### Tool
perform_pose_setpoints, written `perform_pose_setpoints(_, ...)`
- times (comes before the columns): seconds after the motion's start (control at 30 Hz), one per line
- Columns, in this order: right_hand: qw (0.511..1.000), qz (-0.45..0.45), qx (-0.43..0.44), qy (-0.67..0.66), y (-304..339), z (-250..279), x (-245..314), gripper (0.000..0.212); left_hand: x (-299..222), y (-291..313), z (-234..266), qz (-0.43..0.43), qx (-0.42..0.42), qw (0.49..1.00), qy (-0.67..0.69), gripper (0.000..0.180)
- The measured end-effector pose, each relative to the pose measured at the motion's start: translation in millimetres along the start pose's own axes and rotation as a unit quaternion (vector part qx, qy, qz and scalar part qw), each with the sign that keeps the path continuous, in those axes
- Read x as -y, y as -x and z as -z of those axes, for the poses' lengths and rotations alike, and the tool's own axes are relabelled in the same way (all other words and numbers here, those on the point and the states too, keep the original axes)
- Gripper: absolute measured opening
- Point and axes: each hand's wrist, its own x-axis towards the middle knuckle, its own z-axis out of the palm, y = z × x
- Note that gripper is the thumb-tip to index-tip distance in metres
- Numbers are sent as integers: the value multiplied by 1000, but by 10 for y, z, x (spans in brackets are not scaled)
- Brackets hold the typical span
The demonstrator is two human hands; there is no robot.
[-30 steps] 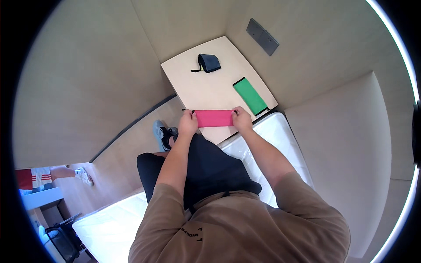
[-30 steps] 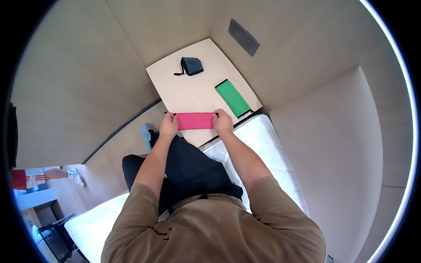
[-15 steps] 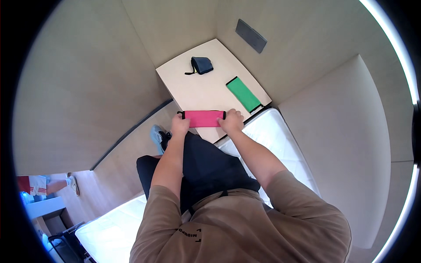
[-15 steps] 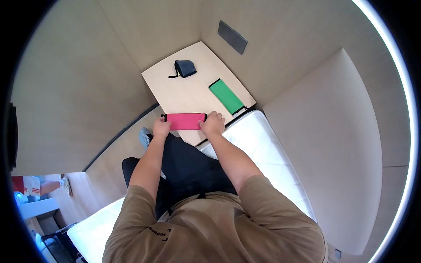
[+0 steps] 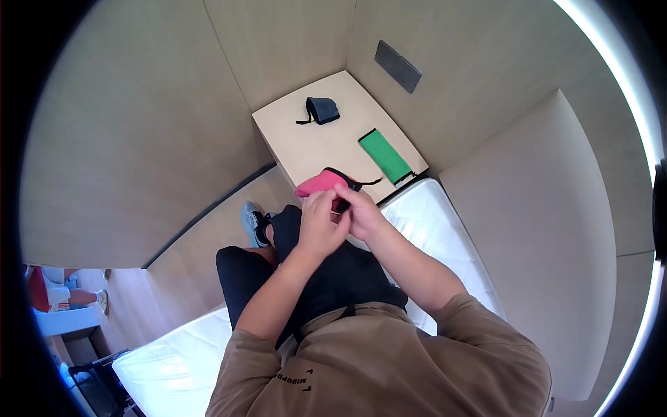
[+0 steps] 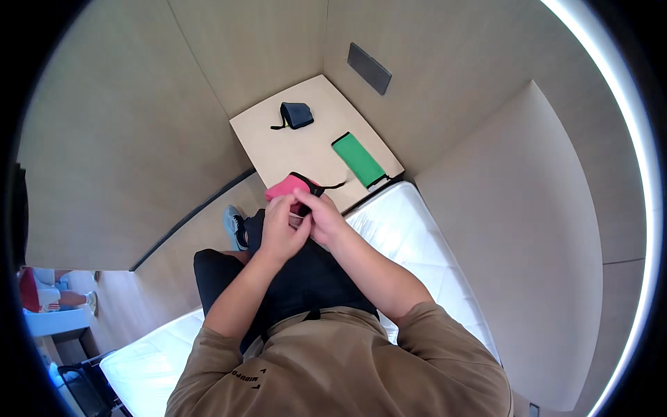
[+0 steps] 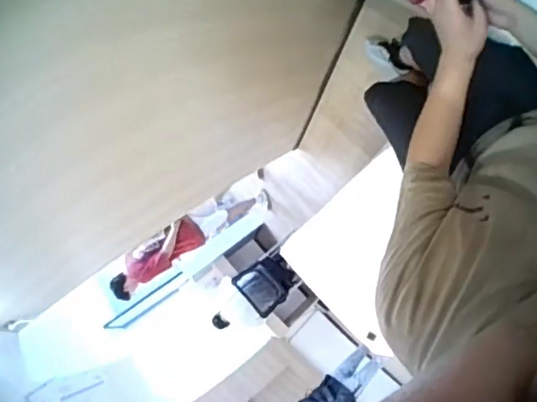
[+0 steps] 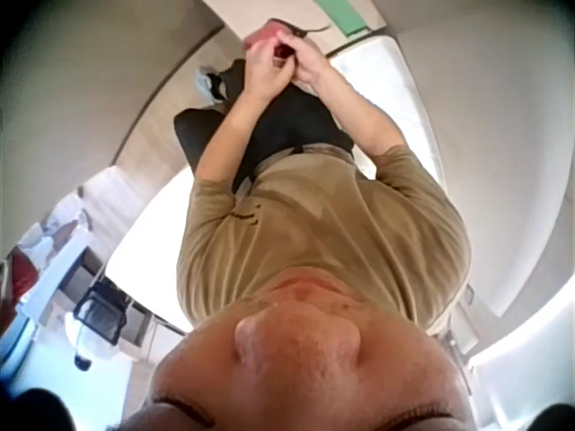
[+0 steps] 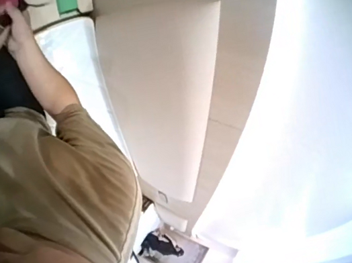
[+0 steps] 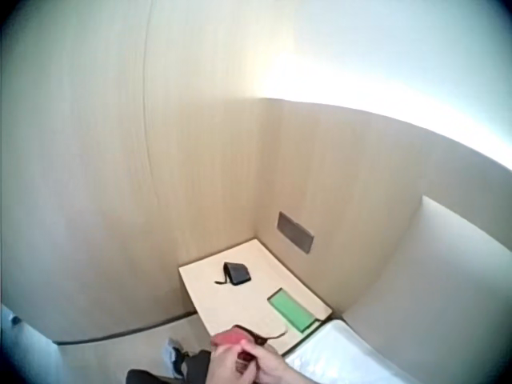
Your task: The person organizes several rectangular fabric cases on a nightstand, opening them to display the interior colors, closing them, and stacking them.
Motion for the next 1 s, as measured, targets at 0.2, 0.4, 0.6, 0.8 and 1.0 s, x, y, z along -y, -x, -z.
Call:
perform_pose_setpoints(0.2,995,-27,59,-79,219,-75,142,38,-100,773,70,298,-12,853,428,25)
perform_pose_setpoints(0.4,991,-90,83,-46,497,228,95,43,306,613,-42,409,-68,556,720,56)
perform_pose_setpoints(0.6,993,-70,-81,40,898,660,-69,43,386,642,-243,457,-104,511,721,33)
perform_pose_setpoints(0.8,995,-44,-84,-13,1016,1080,-200,37,537,805,-463,513,-131,508,679,25)
perform_pose_setpoints(1.0,990,-45,-134,15,893,1178,-147,30,545,664,-491,514,-125,468,707,21)
